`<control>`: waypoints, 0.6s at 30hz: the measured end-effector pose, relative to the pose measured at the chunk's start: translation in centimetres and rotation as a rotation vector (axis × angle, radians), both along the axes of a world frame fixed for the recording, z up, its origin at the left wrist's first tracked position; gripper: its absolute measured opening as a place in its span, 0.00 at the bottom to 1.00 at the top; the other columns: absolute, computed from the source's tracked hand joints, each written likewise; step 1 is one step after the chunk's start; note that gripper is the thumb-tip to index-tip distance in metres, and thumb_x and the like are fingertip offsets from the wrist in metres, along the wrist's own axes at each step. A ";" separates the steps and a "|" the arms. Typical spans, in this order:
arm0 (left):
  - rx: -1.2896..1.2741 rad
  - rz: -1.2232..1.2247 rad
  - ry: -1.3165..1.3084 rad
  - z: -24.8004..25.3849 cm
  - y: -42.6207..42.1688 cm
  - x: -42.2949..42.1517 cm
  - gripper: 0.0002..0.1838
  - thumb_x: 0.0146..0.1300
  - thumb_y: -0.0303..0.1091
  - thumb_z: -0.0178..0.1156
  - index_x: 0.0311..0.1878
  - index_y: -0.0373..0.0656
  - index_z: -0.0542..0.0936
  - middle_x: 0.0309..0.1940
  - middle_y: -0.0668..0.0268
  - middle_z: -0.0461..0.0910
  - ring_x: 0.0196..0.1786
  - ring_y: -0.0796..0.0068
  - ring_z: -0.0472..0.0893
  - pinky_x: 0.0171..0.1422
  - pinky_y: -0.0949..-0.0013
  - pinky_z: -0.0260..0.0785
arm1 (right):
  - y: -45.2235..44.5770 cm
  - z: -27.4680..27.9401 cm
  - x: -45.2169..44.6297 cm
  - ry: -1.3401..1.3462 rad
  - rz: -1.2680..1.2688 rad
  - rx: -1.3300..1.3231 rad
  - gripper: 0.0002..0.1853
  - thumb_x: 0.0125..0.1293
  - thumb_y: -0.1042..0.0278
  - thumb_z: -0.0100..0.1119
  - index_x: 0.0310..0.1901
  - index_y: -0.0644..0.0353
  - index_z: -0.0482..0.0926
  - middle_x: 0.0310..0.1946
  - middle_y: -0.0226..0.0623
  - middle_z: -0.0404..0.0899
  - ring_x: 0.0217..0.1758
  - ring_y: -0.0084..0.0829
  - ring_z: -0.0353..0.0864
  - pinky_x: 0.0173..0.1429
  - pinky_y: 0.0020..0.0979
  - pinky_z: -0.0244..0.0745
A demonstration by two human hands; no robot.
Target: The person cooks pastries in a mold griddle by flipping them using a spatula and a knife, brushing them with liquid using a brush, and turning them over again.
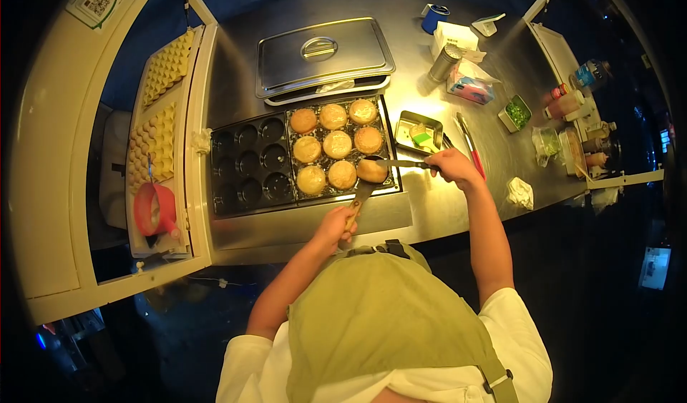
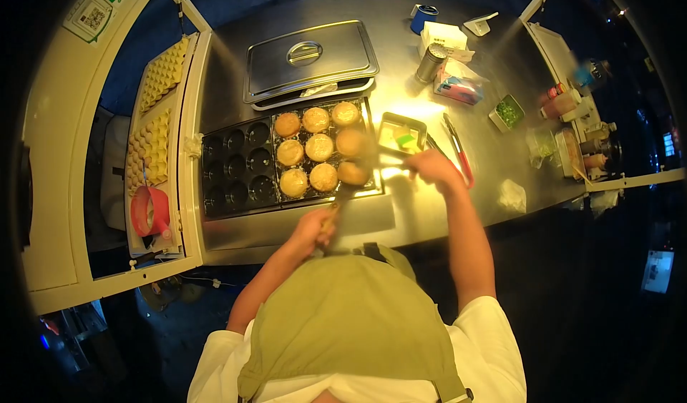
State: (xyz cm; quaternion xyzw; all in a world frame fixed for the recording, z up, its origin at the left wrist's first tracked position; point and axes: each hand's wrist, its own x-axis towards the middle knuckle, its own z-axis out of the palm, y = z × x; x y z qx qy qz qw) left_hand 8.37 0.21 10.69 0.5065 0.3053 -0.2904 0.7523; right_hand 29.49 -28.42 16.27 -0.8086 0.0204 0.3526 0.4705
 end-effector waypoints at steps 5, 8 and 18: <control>-0.103 0.052 -0.005 -1.8 -1.4 1.6 0.13 0.78 0.39 0.48 0.50 0.40 0.75 0.21 0.67 0.74 0.14 0.80 0.62 0.23 0.69 0.62 | -1.7 -3.0 -3.3 -0.110 0.060 -0.018 0.12 0.69 0.62 0.65 0.32 0.61 0.88 0.23 0.28 0.84 0.20 0.16 0.69 0.26 0.25 0.60; -0.046 0.013 0.000 -1.1 -0.7 0.3 0.12 0.78 0.40 0.48 0.50 0.42 0.75 0.20 0.67 0.74 0.13 0.80 0.62 0.22 0.70 0.61 | -1.8 -5.2 -4.9 -0.166 0.057 0.003 0.13 0.69 0.62 0.65 0.33 0.64 0.89 0.24 0.29 0.85 0.25 0.18 0.74 0.32 0.26 0.66; 0.166 0.094 -0.138 0.9 -0.5 -0.9 0.09 0.78 0.41 0.53 0.46 0.47 0.76 0.18 0.70 0.73 0.14 0.81 0.64 0.17 0.74 0.53 | -1.1 -3.4 -6.7 -0.295 0.008 -0.092 0.15 0.68 0.59 0.64 0.36 0.65 0.89 0.25 0.38 0.88 0.29 0.26 0.85 0.38 0.31 0.78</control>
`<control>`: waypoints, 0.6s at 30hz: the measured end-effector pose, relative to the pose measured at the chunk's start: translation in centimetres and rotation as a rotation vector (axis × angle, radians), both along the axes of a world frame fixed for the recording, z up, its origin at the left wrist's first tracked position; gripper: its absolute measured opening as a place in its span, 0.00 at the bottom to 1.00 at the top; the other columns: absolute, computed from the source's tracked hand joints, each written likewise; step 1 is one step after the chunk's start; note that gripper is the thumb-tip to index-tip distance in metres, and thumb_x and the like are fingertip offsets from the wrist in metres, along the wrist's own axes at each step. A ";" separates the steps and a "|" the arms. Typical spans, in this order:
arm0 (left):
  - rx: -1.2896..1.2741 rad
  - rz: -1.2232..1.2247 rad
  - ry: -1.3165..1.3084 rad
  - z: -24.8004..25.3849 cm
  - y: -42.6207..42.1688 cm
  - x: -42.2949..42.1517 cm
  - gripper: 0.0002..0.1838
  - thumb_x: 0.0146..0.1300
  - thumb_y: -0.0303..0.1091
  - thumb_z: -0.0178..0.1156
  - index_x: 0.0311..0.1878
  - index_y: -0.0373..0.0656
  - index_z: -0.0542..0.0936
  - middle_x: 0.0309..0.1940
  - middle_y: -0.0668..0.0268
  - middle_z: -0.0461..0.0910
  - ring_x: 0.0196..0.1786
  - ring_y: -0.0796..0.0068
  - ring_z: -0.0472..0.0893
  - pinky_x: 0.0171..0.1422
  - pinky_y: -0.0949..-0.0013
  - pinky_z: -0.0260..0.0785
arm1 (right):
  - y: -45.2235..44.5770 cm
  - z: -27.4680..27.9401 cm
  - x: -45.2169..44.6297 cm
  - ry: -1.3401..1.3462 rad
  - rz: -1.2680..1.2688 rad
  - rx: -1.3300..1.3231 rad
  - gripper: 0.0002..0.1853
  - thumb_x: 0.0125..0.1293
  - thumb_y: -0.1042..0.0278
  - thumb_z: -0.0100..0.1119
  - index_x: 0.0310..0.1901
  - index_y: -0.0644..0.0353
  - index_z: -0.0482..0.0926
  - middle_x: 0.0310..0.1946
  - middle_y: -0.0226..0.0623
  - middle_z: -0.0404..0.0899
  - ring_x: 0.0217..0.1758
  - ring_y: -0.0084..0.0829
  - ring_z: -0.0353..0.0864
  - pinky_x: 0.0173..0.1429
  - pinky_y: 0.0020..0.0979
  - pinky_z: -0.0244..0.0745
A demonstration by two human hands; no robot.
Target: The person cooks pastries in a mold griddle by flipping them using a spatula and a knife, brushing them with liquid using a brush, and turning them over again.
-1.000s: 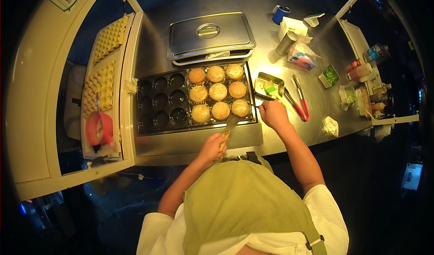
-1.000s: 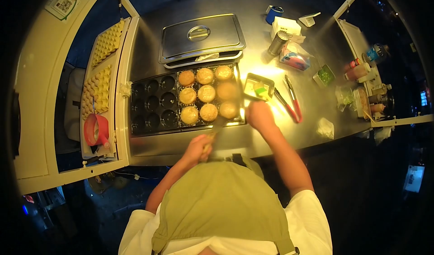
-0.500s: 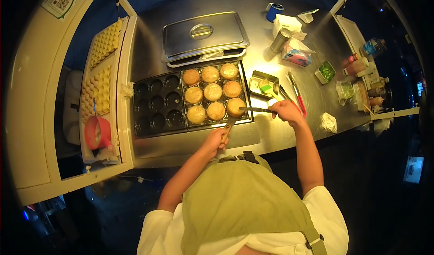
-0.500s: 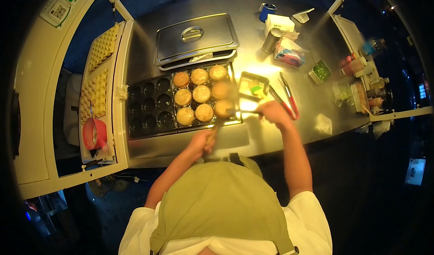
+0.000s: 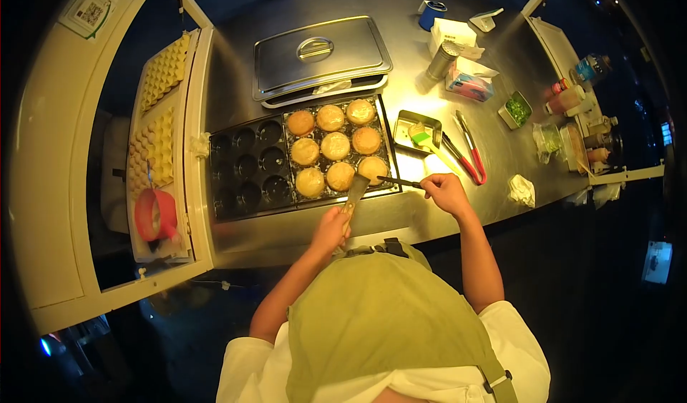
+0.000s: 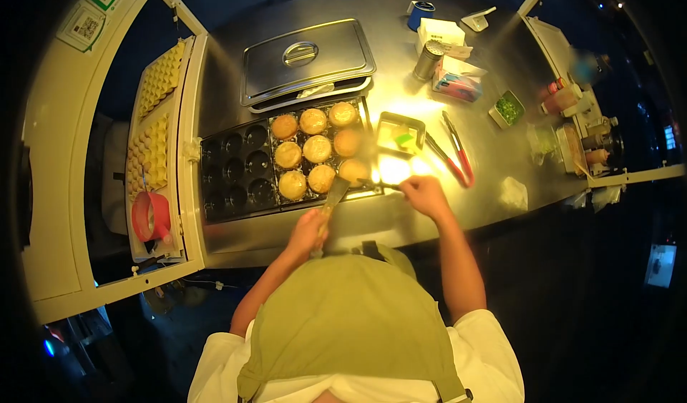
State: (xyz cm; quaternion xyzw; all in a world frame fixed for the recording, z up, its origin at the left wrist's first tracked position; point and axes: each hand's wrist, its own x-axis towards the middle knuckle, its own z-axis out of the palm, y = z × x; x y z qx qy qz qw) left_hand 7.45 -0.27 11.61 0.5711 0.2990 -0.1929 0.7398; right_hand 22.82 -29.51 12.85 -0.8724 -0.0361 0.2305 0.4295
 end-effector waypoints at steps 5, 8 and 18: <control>-0.090 0.025 0.026 0.7 1.9 -1.0 0.09 0.78 0.39 0.51 0.49 0.46 0.77 0.19 0.69 0.73 0.14 0.81 0.63 0.19 0.74 0.57 | 1.1 1.6 0.7 -0.028 0.007 0.154 0.14 0.69 0.63 0.63 0.45 0.64 0.90 0.29 0.40 0.89 0.31 0.26 0.85 0.40 0.31 0.78; -0.101 0.124 0.010 1.2 3.6 -1.2 0.10 0.78 0.37 0.49 0.50 0.45 0.77 0.20 0.67 0.74 0.14 0.80 0.63 0.21 0.73 0.60 | 4.5 2.5 1.5 -0.176 0.088 0.217 0.14 0.69 0.64 0.62 0.49 0.63 0.89 0.31 0.40 0.89 0.31 0.27 0.83 0.41 0.31 0.78; -0.045 0.199 -0.024 2.3 6.0 1.1 0.12 0.78 0.37 0.48 0.49 0.40 0.77 0.21 0.66 0.74 0.14 0.79 0.62 0.23 0.70 0.64 | 14.1 0.3 6.1 -0.539 0.305 -0.302 0.10 0.64 0.67 0.61 0.35 0.65 0.86 0.31 0.56 0.85 0.36 0.59 0.85 0.44 0.53 0.80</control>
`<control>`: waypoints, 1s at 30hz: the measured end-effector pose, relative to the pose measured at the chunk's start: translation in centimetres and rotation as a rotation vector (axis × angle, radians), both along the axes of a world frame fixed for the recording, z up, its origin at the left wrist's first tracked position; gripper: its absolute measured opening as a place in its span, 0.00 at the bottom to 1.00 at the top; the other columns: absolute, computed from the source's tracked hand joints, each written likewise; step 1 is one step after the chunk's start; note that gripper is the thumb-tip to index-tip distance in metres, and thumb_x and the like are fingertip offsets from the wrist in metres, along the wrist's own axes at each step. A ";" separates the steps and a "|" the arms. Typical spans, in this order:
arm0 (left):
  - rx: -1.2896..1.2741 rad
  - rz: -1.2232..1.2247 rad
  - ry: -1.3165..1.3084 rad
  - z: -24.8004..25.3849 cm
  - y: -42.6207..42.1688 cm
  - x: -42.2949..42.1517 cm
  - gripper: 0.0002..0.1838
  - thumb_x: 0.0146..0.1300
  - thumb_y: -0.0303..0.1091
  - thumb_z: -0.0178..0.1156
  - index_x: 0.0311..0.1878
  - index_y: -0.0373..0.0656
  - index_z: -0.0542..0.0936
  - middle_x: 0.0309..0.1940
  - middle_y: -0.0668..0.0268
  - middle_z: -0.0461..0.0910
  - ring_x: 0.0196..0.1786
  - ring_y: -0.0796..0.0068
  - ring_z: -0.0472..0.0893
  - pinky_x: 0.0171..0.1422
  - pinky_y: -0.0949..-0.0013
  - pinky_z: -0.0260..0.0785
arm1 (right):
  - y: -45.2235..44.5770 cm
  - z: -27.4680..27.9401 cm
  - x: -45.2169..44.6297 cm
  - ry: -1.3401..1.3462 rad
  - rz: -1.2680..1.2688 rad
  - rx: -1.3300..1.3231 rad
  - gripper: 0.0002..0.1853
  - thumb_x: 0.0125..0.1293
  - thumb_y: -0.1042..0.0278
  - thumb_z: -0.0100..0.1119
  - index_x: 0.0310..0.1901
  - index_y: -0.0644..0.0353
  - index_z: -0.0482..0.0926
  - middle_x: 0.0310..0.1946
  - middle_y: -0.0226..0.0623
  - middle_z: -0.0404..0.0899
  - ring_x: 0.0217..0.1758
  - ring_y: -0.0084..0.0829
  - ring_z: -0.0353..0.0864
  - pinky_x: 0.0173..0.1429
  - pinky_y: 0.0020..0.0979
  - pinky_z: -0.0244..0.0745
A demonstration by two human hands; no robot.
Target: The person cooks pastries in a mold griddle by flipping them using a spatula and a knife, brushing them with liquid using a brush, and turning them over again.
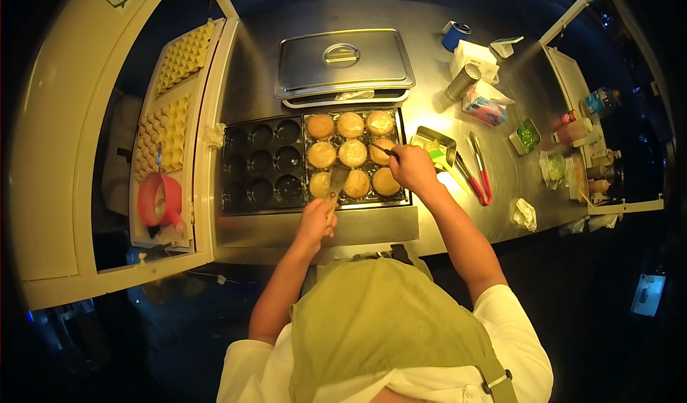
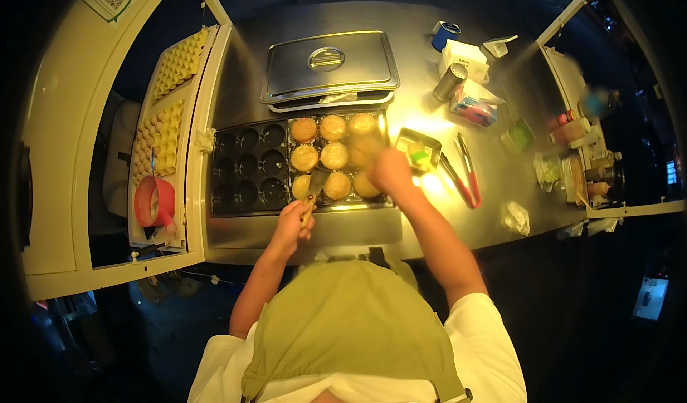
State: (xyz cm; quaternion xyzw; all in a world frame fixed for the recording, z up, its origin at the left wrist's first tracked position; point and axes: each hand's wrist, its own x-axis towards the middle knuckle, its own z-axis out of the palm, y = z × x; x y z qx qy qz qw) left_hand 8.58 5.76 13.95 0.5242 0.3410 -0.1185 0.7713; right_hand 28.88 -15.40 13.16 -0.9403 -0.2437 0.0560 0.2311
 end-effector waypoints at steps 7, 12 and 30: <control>-0.015 -0.030 0.055 -1.1 -0.1 2.5 0.11 0.78 0.38 0.49 0.45 0.41 0.74 0.21 0.66 0.75 0.15 0.79 0.64 0.24 0.70 0.62 | 4.3 6.6 0.0 -0.012 0.126 -0.068 0.11 0.60 0.66 0.61 0.29 0.66 0.84 0.28 0.58 0.83 0.35 0.61 0.84 0.45 0.55 0.81; -0.025 -0.035 0.076 -1.3 0.4 3.3 0.11 0.78 0.38 0.49 0.45 0.41 0.74 0.22 0.66 0.74 0.16 0.78 0.63 0.24 0.69 0.61 | 5.8 5.0 1.7 -0.007 0.180 -0.191 0.13 0.59 0.64 0.61 0.28 0.66 0.85 0.28 0.58 0.84 0.36 0.59 0.86 0.46 0.52 0.82; -0.160 -0.023 0.144 -4.6 1.0 6.1 0.15 0.77 0.38 0.49 0.50 0.38 0.79 0.22 0.65 0.75 0.15 0.78 0.61 0.27 0.65 0.64 | -2.0 2.1 9.4 0.892 0.004 0.230 0.09 0.67 0.66 0.66 0.35 0.63 0.89 0.24 0.32 0.85 0.20 0.19 0.71 0.24 0.25 0.62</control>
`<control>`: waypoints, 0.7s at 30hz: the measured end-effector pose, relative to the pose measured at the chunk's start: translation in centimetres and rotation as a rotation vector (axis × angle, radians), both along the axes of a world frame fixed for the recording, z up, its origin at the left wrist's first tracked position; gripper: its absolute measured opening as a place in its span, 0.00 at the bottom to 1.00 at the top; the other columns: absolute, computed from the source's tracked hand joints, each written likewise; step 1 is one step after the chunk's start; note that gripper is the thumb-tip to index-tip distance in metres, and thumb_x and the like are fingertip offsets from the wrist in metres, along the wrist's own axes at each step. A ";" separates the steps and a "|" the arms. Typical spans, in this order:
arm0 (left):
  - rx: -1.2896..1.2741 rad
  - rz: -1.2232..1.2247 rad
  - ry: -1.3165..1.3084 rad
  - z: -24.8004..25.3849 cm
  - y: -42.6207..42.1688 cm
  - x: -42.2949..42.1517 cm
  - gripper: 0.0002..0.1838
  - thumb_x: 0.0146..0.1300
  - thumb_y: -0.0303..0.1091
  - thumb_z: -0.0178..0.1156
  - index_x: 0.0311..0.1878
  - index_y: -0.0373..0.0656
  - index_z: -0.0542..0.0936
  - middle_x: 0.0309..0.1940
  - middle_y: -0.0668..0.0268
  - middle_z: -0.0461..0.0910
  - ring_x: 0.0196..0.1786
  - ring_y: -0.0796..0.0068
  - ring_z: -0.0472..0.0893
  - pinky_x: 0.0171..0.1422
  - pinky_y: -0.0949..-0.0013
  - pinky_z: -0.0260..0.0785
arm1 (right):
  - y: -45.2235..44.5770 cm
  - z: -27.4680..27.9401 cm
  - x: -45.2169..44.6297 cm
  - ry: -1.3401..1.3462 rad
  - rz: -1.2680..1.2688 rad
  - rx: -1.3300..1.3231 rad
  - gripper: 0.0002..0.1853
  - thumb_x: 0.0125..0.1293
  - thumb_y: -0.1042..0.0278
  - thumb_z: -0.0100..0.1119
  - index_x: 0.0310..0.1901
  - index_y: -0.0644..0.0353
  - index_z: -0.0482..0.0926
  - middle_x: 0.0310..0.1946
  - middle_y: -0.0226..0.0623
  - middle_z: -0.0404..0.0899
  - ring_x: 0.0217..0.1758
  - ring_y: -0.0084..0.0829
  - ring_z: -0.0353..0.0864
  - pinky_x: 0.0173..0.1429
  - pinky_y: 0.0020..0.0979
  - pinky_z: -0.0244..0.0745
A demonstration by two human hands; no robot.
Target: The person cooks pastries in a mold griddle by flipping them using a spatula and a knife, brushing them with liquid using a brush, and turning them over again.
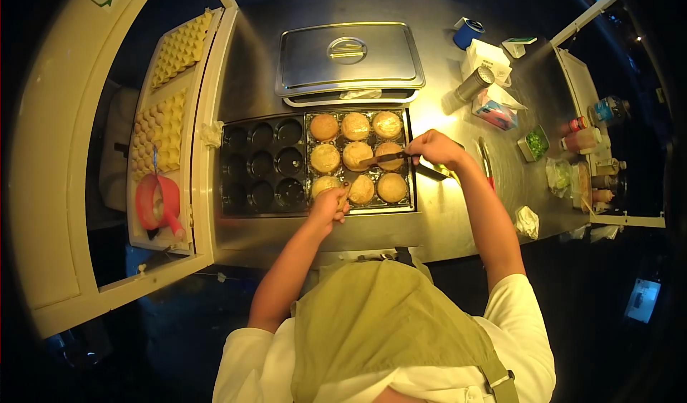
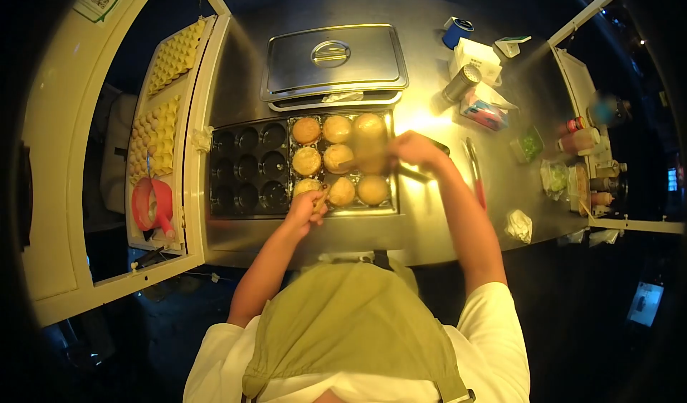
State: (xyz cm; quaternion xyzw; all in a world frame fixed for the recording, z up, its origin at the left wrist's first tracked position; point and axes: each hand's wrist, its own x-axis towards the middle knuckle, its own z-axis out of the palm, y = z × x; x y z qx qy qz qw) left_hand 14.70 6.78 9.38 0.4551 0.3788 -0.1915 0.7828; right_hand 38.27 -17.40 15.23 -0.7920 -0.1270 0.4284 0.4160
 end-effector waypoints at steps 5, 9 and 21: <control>0.007 -0.028 0.025 1.6 -0.4 -1.4 0.14 0.78 0.39 0.47 0.48 0.38 0.76 0.22 0.65 0.75 0.15 0.79 0.63 0.25 0.67 0.63 | 0.4 -1.3 -3.4 -0.225 0.135 0.020 0.11 0.68 0.65 0.66 0.40 0.66 0.90 0.28 0.36 0.89 0.32 0.24 0.84 0.41 0.30 0.78; 0.038 -0.097 0.017 4.3 0.0 -3.7 0.13 0.78 0.39 0.48 0.49 0.41 0.78 0.20 0.66 0.74 0.14 0.79 0.63 0.23 0.68 0.62 | 0.2 -2.7 -4.4 -0.556 0.285 -0.132 0.11 0.66 0.66 0.66 0.42 0.65 0.89 0.34 0.46 0.89 0.37 0.42 0.89 0.47 0.38 0.82; 0.345 -0.155 -0.124 3.8 0.3 -2.7 0.09 0.78 0.39 0.50 0.47 0.45 0.75 0.20 0.69 0.74 0.17 0.81 0.66 0.21 0.73 0.59 | -1.1 4.1 -3.9 -0.664 0.050 -0.070 0.09 0.64 0.65 0.64 0.36 0.58 0.90 0.29 0.49 0.87 0.31 0.47 0.87 0.41 0.43 0.81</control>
